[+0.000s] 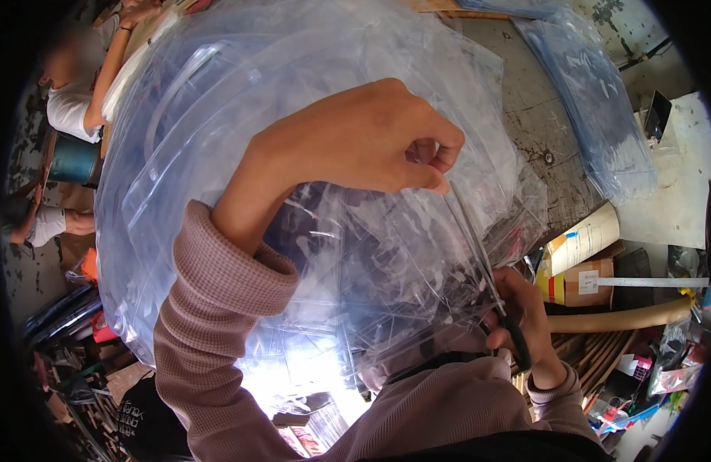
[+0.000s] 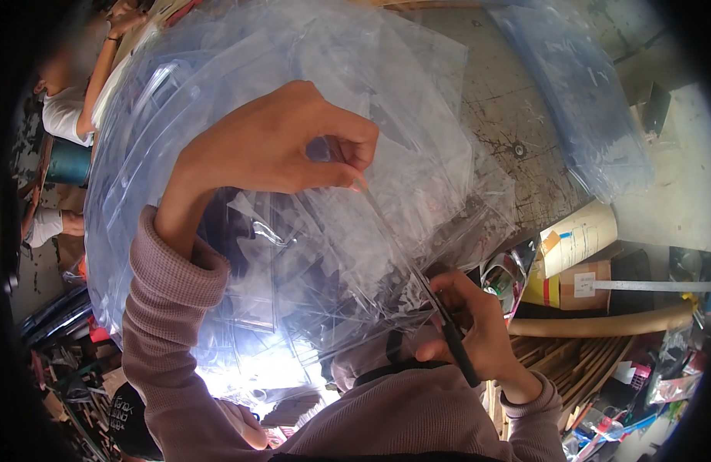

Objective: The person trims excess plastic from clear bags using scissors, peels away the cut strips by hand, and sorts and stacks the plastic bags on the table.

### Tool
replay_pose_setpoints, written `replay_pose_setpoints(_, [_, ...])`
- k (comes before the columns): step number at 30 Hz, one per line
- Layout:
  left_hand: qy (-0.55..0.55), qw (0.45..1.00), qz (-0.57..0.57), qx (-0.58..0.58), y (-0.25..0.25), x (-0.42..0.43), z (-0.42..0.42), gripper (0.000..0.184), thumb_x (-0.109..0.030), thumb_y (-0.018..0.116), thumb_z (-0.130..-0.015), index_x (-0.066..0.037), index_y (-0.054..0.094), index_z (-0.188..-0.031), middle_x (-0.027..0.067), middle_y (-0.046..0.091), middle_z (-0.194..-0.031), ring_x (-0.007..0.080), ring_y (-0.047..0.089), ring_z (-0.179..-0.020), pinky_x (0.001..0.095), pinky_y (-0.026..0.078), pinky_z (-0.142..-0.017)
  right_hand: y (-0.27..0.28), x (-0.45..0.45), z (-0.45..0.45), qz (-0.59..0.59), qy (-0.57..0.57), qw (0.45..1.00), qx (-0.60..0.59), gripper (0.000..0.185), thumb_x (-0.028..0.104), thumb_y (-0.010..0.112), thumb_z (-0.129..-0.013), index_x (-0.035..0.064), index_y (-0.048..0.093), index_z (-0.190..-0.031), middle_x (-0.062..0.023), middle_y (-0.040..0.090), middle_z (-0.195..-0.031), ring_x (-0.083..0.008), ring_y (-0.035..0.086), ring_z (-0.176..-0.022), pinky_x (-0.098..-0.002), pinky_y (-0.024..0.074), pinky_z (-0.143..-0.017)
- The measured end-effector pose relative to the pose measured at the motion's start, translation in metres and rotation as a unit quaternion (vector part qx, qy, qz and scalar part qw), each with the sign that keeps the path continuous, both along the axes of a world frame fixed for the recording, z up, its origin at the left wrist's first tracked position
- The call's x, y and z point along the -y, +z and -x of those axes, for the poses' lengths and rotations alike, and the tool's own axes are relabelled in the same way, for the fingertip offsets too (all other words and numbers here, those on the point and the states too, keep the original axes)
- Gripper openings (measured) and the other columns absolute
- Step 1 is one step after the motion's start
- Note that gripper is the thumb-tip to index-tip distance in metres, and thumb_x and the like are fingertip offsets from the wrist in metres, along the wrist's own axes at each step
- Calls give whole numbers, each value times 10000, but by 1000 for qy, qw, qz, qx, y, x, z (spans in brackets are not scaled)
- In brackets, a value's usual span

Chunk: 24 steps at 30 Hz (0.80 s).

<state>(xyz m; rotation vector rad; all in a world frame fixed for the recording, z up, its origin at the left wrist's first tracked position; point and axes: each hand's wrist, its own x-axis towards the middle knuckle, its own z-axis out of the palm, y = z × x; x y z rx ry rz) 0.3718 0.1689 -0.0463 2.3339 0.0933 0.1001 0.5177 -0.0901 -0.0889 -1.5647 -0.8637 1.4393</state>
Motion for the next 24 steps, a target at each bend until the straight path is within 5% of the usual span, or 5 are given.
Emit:
replay_pose_setpoints(14, [13, 995, -55, 87, -3, -5, 6, 115, -96, 665, -737, -23, 577, -726, 63, 603, -664, 181, 612, -659, 299, 475, -617, -4, 4, 4, 3, -22, 1000, 11, 721, 488, 834, -515, 15, 517, -957, 42, 480, -616, -24, 424, -575, -176, 293, -498])
replay_pose_setpoints(24, [27, 999, -29, 21, 2, -2, 5, 128, -62, 676, -704, -16, 556, -710, 60, 570, -631, 182, 576, -593, 297, 453, -569, 6, -7, 7, 4, -37, 999, -21, 864, 447, 858, -508, 58, 337, -1077, 24, 476, -616, -33, 431, -549, -177, 282, -492])
